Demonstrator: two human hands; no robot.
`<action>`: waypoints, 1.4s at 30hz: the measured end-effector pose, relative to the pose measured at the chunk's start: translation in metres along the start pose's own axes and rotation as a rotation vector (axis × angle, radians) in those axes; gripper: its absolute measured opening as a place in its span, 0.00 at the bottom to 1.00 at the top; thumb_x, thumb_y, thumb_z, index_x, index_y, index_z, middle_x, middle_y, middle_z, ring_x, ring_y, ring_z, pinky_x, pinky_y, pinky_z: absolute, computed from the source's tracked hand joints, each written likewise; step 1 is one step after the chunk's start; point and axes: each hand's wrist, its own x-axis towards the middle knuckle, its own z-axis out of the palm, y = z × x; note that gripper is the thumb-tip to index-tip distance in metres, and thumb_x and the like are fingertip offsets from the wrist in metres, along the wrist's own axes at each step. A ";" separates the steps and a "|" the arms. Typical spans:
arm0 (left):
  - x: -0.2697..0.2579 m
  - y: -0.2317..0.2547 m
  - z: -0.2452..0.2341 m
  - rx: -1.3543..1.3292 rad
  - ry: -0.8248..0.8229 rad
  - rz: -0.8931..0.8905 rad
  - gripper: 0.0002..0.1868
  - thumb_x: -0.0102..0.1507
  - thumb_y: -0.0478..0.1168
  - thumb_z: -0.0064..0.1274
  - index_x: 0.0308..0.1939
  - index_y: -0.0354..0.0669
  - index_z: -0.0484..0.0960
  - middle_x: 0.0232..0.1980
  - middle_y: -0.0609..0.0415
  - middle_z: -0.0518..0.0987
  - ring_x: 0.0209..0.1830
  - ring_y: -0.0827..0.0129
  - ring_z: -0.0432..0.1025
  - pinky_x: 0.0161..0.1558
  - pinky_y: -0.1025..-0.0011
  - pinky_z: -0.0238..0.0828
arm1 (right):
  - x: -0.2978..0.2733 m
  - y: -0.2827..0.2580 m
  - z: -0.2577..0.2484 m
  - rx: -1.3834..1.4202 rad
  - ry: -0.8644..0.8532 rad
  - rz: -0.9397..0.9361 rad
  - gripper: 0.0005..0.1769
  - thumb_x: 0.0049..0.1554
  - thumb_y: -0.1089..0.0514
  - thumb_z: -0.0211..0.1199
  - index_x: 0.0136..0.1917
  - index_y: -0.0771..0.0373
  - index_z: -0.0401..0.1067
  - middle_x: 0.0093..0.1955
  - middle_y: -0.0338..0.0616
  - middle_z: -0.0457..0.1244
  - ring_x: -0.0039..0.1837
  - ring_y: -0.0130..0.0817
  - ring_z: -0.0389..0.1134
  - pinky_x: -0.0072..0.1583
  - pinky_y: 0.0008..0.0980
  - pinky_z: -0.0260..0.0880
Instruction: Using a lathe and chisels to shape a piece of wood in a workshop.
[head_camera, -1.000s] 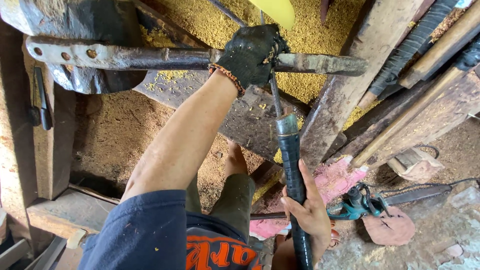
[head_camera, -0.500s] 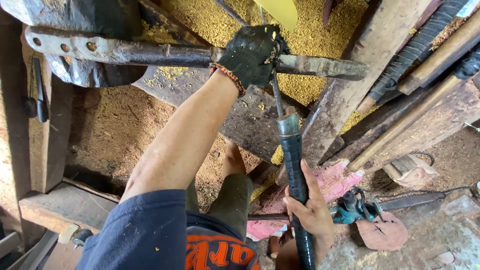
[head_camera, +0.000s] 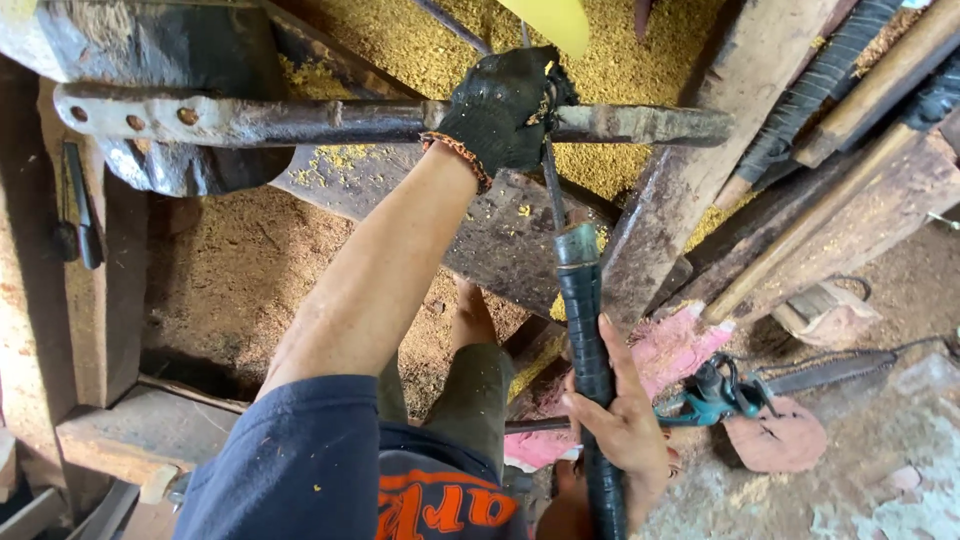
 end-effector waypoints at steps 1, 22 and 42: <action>0.003 -0.004 0.006 -0.003 -0.002 0.007 0.18 0.57 0.38 0.59 0.52 0.44 0.79 0.47 0.37 0.80 0.48 0.42 0.76 0.49 0.53 0.75 | -0.001 0.000 0.005 0.000 0.008 -0.001 0.57 0.50 0.72 0.63 0.84 0.50 0.38 0.41 0.44 0.63 0.32 0.25 0.64 0.33 0.25 0.68; 0.013 -0.015 0.021 0.145 -0.039 0.063 0.26 0.50 0.41 0.66 0.50 0.34 0.79 0.48 0.35 0.79 0.52 0.44 0.75 0.53 0.56 0.74 | 0.006 0.033 0.012 0.090 0.046 -0.082 0.56 0.51 0.76 0.60 0.85 0.51 0.39 0.44 0.47 0.63 0.34 0.25 0.64 0.34 0.24 0.69; 0.012 -0.004 0.015 0.213 -0.113 0.004 0.16 0.57 0.43 0.60 0.48 0.44 0.81 0.48 0.38 0.78 0.52 0.47 0.74 0.54 0.55 0.73 | 0.017 0.025 -0.022 -0.048 -0.042 -0.110 0.56 0.51 0.75 0.61 0.84 0.52 0.40 0.45 0.45 0.64 0.34 0.24 0.65 0.34 0.25 0.70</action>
